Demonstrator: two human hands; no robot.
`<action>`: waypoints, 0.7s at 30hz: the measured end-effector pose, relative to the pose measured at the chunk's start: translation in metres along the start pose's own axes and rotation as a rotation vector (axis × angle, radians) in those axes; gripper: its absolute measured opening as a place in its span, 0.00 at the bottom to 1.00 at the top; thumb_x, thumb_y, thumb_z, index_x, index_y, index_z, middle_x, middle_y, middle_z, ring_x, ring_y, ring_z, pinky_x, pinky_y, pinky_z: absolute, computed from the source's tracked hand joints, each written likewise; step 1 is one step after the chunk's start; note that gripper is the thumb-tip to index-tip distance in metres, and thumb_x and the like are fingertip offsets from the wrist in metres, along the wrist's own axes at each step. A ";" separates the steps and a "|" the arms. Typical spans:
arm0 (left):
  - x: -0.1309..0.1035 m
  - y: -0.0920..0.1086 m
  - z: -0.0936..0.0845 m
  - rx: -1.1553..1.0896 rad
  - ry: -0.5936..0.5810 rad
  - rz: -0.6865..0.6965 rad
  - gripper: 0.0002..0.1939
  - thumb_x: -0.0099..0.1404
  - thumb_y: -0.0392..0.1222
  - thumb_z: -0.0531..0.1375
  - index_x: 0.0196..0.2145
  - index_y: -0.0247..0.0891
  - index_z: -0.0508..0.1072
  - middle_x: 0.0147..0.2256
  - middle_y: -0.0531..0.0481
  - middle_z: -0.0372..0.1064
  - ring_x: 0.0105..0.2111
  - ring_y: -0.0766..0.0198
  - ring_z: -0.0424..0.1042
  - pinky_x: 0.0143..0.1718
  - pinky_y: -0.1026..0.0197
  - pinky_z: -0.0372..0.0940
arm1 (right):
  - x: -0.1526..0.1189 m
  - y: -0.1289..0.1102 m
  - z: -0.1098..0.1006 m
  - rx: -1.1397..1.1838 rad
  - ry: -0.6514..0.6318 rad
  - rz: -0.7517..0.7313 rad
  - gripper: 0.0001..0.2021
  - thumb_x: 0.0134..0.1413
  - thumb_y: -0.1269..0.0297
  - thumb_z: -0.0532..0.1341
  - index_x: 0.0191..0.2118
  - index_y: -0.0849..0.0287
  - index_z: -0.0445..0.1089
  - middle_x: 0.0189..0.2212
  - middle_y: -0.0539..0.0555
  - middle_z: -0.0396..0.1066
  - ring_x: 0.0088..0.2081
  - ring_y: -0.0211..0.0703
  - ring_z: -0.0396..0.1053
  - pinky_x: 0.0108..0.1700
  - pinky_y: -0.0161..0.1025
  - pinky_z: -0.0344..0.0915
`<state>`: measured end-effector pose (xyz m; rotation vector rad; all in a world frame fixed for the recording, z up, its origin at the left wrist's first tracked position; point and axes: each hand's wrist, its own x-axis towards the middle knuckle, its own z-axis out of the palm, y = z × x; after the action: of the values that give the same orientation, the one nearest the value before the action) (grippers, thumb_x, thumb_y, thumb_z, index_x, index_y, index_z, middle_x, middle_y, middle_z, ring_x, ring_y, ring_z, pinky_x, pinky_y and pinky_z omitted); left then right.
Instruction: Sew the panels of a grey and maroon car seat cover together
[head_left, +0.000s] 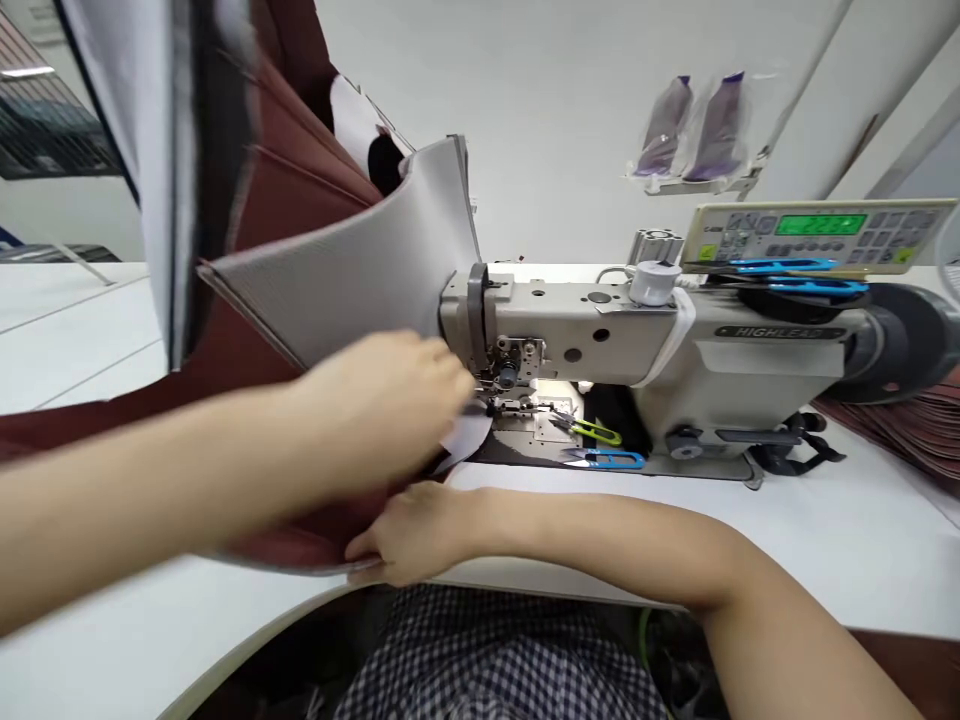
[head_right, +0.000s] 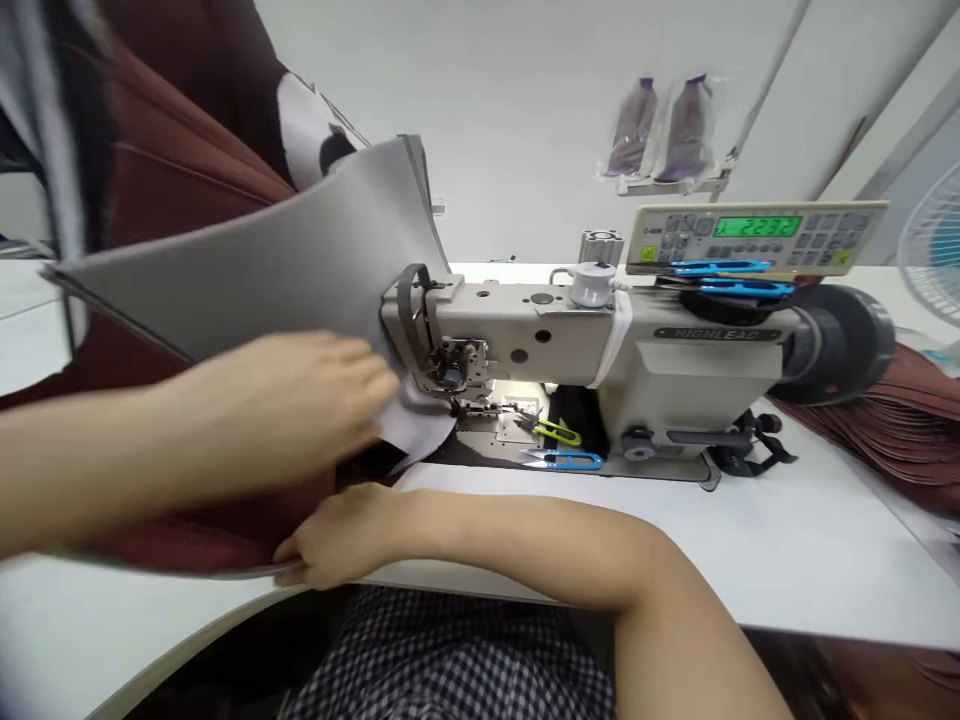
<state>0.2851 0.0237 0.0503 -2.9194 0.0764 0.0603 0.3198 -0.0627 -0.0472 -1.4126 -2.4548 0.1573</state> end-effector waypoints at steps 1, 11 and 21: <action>-0.006 -0.017 -0.007 0.127 -0.061 0.017 0.14 0.60 0.46 0.61 0.40 0.34 0.74 0.45 0.37 0.71 0.55 0.42 0.64 0.57 0.39 0.57 | -0.010 -0.002 0.001 0.016 -0.070 0.004 0.13 0.64 0.57 0.59 0.44 0.58 0.78 0.27 0.49 0.78 0.25 0.40 0.73 0.25 0.32 0.69; -0.138 -0.012 0.118 0.219 0.030 -0.254 0.31 0.65 0.46 0.54 0.60 0.22 0.61 0.64 0.22 0.48 0.64 0.23 0.47 0.58 0.28 0.52 | -0.076 0.015 0.058 -0.086 0.027 -0.165 0.14 0.63 0.64 0.59 0.48 0.67 0.73 0.52 0.61 0.69 0.49 0.52 0.66 0.53 0.46 0.65; -0.052 0.018 0.085 -0.317 -0.096 0.162 0.39 0.56 0.27 0.48 0.66 0.35 0.48 0.64 0.43 0.55 0.64 0.58 0.55 0.63 0.55 0.59 | -0.067 0.004 0.084 -0.199 0.166 0.037 0.13 0.65 0.70 0.53 0.46 0.71 0.73 0.48 0.68 0.72 0.50 0.57 0.66 0.55 0.53 0.61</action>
<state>0.2288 0.0272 -0.0336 -3.2131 0.3146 0.2608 0.3281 -0.1130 -0.1418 -1.4859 -2.3608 -0.1941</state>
